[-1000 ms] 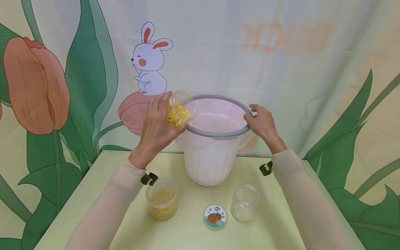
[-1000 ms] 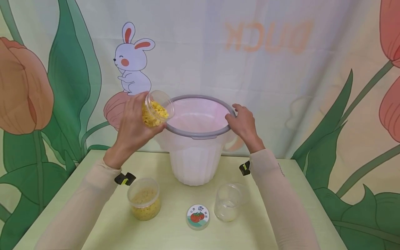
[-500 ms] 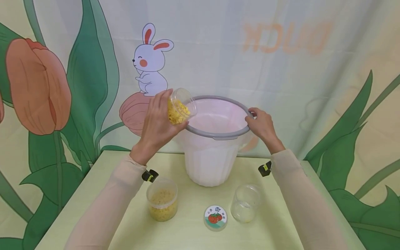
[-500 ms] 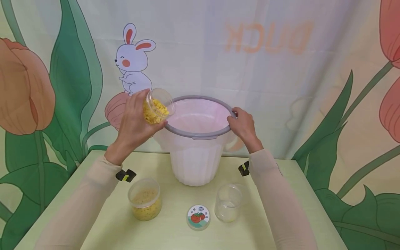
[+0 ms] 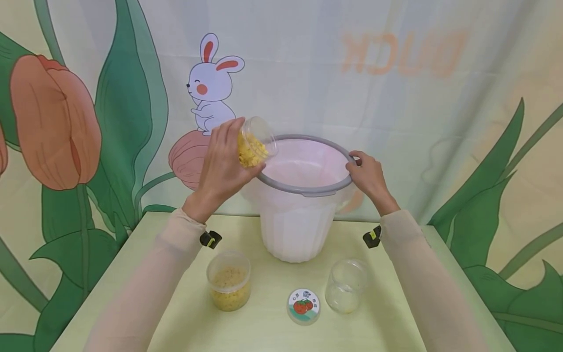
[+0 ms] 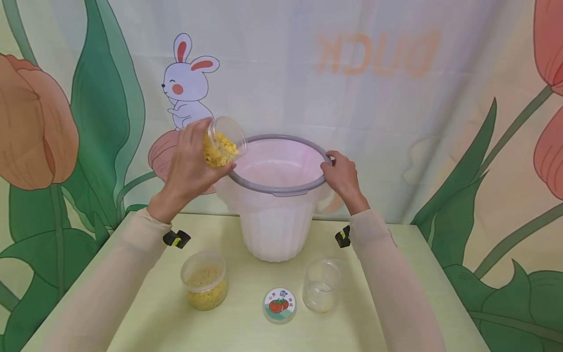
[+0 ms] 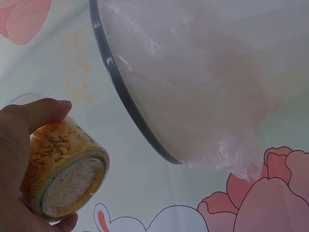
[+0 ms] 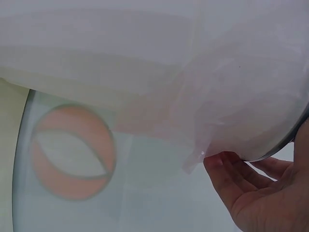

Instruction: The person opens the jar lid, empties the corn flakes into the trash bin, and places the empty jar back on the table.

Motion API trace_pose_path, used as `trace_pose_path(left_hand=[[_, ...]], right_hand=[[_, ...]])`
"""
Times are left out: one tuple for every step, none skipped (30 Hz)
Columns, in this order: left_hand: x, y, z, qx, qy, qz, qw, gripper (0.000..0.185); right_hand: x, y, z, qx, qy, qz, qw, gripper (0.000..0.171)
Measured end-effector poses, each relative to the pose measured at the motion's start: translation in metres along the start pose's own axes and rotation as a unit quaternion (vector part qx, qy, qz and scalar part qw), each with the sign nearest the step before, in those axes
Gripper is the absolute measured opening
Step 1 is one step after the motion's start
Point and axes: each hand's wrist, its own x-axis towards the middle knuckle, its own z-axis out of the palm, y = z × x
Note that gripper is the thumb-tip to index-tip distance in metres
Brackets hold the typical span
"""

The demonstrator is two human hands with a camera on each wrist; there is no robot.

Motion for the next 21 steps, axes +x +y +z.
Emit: trace_pose_path(left_hand=[[0.002, 0.000, -0.001, 0.003, -0.003, 0.000, 1.0000, 0.094], [0.003, 0.001, -0.001, 0.005, -0.005, 0.000, 1.0000, 0.094], [0.005, 0.001, -0.002, 0.008, -0.009, -0.002, 0.9999, 0.094], [0.006, 0.001, -0.002, 0.010, -0.012, -0.003, 0.9999, 0.094], [0.007, 0.002, -0.002, 0.011, -0.016, -0.005, 0.9998, 0.094], [0.009, 0.002, -0.003, 0.012, -0.020, -0.006, 0.9997, 0.095], [0.010, 0.002, -0.003, 0.013, -0.023, -0.007, 0.9996, 0.095], [0.012, 0.003, -0.003, 0.015, -0.026, -0.007, 0.9995, 0.095], [0.013, 0.003, -0.002, 0.016, -0.029, -0.007, 0.9994, 0.095], [0.014, 0.003, -0.002, 0.017, -0.033, -0.006, 0.9993, 0.095], [0.016, 0.003, -0.002, 0.018, -0.036, -0.006, 0.9992, 0.095], [0.017, 0.003, -0.001, 0.020, -0.038, -0.006, 0.9990, 0.095], [0.019, 0.003, -0.001, 0.023, -0.041, -0.006, 0.9989, 0.095], [0.020, 0.002, 0.000, 0.025, -0.044, -0.006, 0.9987, 0.095], [0.022, 0.002, 0.001, 0.027, -0.047, -0.007, 0.9985, 0.095], [0.023, 0.002, 0.001, 0.029, -0.051, -0.008, 0.9982, 0.096], [0.024, 0.001, 0.002, 0.031, -0.054, -0.009, 0.9980, 0.095], [0.026, 0.001, 0.002, 0.032, -0.057, -0.009, 0.9978, 0.095], [0.027, 0.001, 0.003, 0.034, -0.059, -0.009, 0.9976, 0.095], [0.028, 0.000, 0.004, 0.035, -0.061, -0.009, 0.9975, 0.095], [0.029, 0.000, 0.005, 0.037, -0.063, -0.009, 0.9973, 0.095]], right_hand=[[0.000, 0.000, 0.000, 0.001, 0.000, 0.001, 1.000, 0.051], [0.000, -0.001, 0.000, 0.003, -0.001, 0.001, 1.000, 0.051], [0.000, -0.001, 0.000, 0.006, -0.003, 0.001, 1.000, 0.051], [0.000, -0.001, -0.001, 0.007, -0.004, 0.001, 1.000, 0.051], [0.000, -0.001, -0.001, 0.008, -0.005, 0.001, 1.000, 0.051], [0.001, -0.002, -0.001, 0.008, -0.007, 0.002, 1.000, 0.051], [0.001, -0.001, 0.000, 0.009, -0.008, 0.001, 1.000, 0.051], [0.001, -0.001, 0.000, 0.010, -0.009, 0.002, 1.000, 0.051], [0.001, -0.001, 0.000, 0.010, -0.010, 0.002, 1.000, 0.051], [0.001, -0.001, 0.000, 0.010, -0.011, 0.002, 1.000, 0.051], [0.002, -0.001, 0.000, 0.009, -0.011, 0.001, 1.000, 0.051], [0.002, -0.001, 0.000, 0.009, -0.012, 0.001, 1.000, 0.051], [0.002, 0.000, 0.000, 0.011, -0.013, 0.001, 1.000, 0.051], [0.002, 0.000, 0.000, 0.011, -0.015, 0.002, 1.000, 0.051], [0.002, 0.000, 0.000, 0.012, -0.016, 0.002, 1.000, 0.051], [0.003, 0.000, -0.001, 0.013, -0.018, 0.003, 1.000, 0.052], [0.003, 0.000, -0.001, 0.015, -0.019, 0.004, 1.000, 0.053], [0.003, 0.000, -0.001, 0.016, -0.021, 0.005, 1.000, 0.054], [0.003, 0.000, -0.001, 0.019, -0.022, 0.007, 1.000, 0.055], [0.003, 0.000, -0.001, 0.019, -0.022, 0.006, 1.000, 0.055], [0.003, 0.000, -0.001, 0.019, -0.023, 0.006, 1.000, 0.056]])
